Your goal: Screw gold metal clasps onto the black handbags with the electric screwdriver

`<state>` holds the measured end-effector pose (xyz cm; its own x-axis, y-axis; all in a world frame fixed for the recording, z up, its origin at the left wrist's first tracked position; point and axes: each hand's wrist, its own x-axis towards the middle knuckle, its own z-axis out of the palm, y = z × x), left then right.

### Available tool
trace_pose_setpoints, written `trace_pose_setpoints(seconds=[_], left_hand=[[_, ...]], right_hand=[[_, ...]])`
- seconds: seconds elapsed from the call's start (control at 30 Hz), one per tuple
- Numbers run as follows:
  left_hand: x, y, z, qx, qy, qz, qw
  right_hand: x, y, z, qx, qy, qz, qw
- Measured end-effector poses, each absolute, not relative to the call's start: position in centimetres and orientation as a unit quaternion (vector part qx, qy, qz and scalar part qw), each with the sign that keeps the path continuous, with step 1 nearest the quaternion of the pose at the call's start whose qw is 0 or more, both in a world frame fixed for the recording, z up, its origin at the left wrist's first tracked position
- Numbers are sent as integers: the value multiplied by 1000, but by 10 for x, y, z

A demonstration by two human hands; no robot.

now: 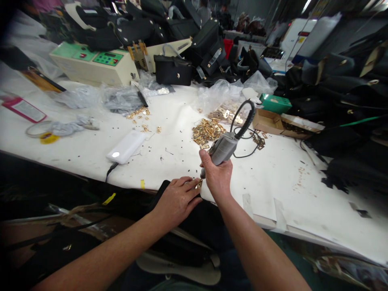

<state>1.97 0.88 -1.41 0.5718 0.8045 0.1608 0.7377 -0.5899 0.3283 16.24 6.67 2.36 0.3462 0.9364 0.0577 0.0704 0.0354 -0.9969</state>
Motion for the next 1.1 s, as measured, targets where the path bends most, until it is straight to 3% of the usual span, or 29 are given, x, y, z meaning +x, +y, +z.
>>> trace_pose_setpoints(seconds=[1.1], left_hand=[[20,8,-13,877,444,149,106]], right_hand=[[159,73,23,-557,-515,396,518]])
